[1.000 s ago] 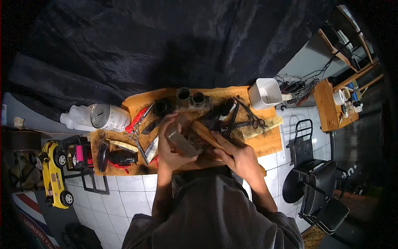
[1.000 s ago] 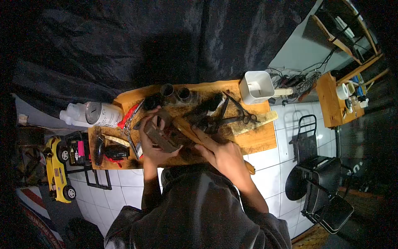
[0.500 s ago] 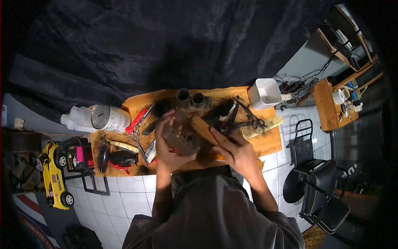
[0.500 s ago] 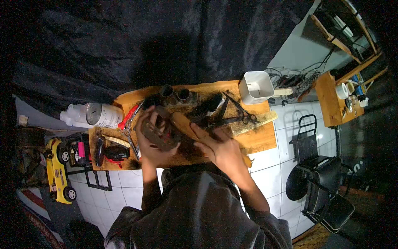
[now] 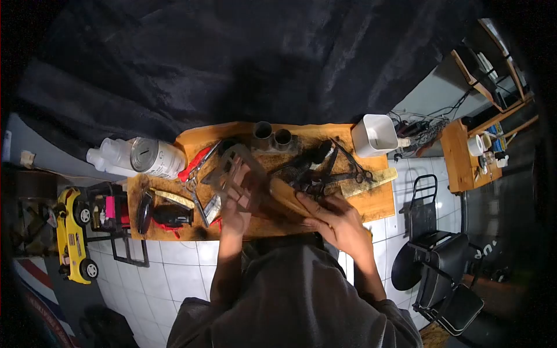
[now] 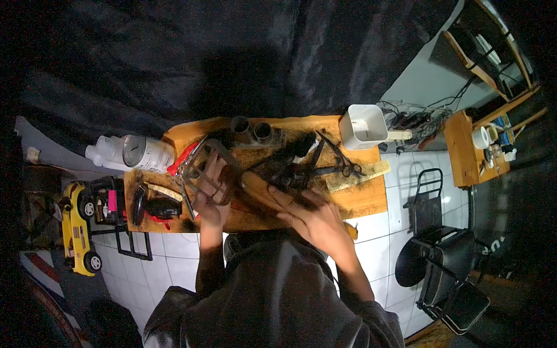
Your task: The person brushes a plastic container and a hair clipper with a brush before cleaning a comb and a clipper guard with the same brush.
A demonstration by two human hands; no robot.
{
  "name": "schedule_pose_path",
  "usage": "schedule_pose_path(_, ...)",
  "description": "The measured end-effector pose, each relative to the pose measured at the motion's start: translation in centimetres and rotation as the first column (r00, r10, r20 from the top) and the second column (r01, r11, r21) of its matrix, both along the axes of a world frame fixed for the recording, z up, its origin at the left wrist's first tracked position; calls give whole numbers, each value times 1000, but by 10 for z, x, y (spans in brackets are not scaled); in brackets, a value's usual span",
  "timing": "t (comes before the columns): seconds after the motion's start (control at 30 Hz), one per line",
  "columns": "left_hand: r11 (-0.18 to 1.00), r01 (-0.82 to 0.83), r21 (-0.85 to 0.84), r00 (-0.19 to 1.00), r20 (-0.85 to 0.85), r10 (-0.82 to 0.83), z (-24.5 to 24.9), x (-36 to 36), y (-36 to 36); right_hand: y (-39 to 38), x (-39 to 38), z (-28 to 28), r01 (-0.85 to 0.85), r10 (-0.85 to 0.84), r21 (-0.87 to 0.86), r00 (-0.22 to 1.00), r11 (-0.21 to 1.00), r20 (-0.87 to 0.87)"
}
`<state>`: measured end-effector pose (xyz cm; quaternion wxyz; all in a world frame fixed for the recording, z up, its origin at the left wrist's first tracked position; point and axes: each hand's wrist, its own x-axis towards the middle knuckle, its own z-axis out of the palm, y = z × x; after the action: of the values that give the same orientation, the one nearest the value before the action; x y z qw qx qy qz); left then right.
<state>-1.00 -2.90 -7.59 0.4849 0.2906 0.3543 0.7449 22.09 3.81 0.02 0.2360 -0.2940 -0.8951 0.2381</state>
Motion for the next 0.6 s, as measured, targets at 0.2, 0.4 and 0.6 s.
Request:
schedule_pose_path(0.2, 993, -55, -107, 998, -33, 52, -14, 3, -2, 2, -2, -6, 97, -113, -174, 989, 980, -90)
schedule_pose_path(0.4, 992, -121, 26, 990, -76, 123, -29, 15, 11, -8, -10, 2, 10, -15, -150, 999, 989, -30)
schedule_pose_path(0.6, 993, 92, 75, 995, -58, -87, -8, 12, 6, -2, -10, -4, -78, -33, -425, 968, 902, -248)
